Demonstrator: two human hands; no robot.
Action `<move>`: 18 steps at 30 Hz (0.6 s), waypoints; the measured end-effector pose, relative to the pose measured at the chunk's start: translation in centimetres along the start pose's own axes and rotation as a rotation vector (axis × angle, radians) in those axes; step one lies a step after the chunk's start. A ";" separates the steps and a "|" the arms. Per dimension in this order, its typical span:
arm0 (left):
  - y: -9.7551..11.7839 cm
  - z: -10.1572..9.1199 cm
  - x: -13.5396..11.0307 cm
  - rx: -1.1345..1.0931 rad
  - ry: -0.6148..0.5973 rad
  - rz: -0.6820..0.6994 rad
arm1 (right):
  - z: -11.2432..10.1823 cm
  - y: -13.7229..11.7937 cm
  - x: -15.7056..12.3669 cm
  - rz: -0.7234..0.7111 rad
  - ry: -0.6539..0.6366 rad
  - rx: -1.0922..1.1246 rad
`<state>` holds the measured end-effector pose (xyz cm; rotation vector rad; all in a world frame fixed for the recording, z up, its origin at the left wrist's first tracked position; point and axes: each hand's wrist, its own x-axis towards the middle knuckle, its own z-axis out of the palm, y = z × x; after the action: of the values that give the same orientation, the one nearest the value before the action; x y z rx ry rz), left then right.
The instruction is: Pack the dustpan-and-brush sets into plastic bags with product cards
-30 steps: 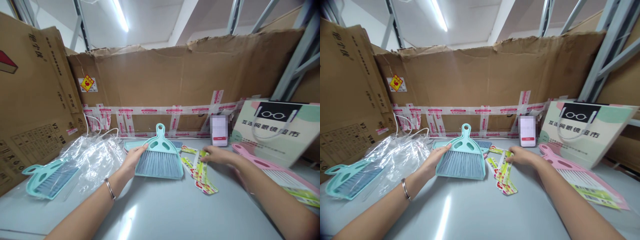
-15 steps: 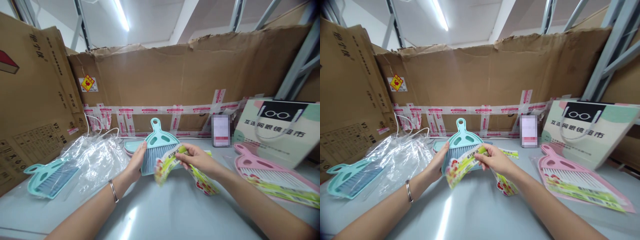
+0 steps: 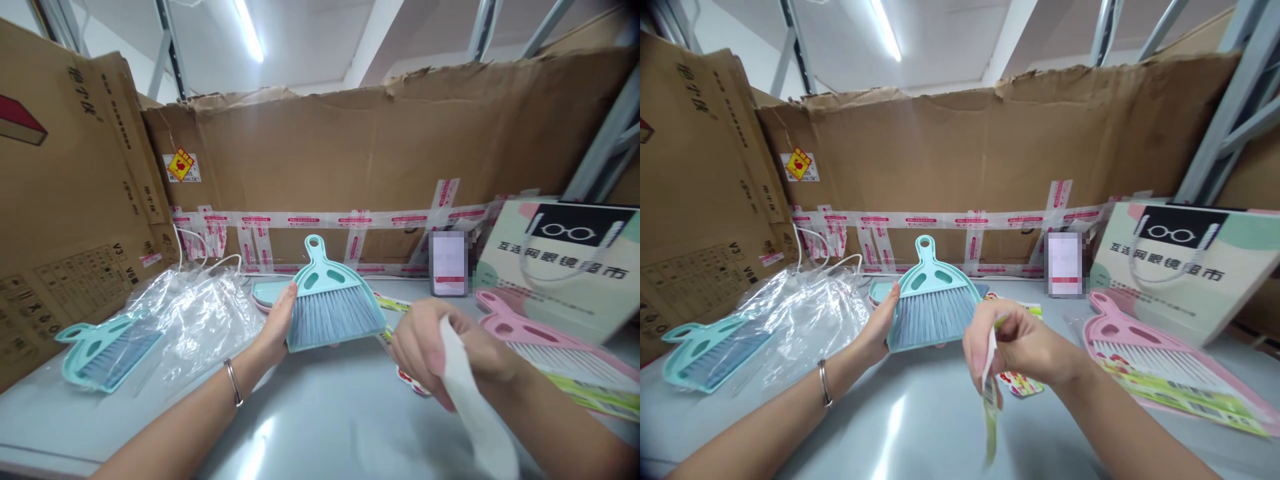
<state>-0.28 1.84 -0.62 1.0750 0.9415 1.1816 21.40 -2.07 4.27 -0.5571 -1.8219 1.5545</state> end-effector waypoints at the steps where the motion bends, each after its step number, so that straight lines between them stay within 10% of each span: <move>1: 0.1 0.1 -0.1 -0.032 -0.007 -0.023 | 0.1 0.0 0.1 -0.003 0.030 -0.016; 7: 0.7 0.8 -0.8 -0.177 -0.030 -0.081 | 0.2 3.7 3.1 0.143 0.494 -0.151; 18: 0.8 0.9 -1.1 -0.029 -0.055 0.098 | -0.2 5.2 3.3 0.109 0.627 -0.211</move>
<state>0.21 0.70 0.40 1.1351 0.8346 1.2361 18.81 1.40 -0.11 -1.1158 -1.4817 1.0810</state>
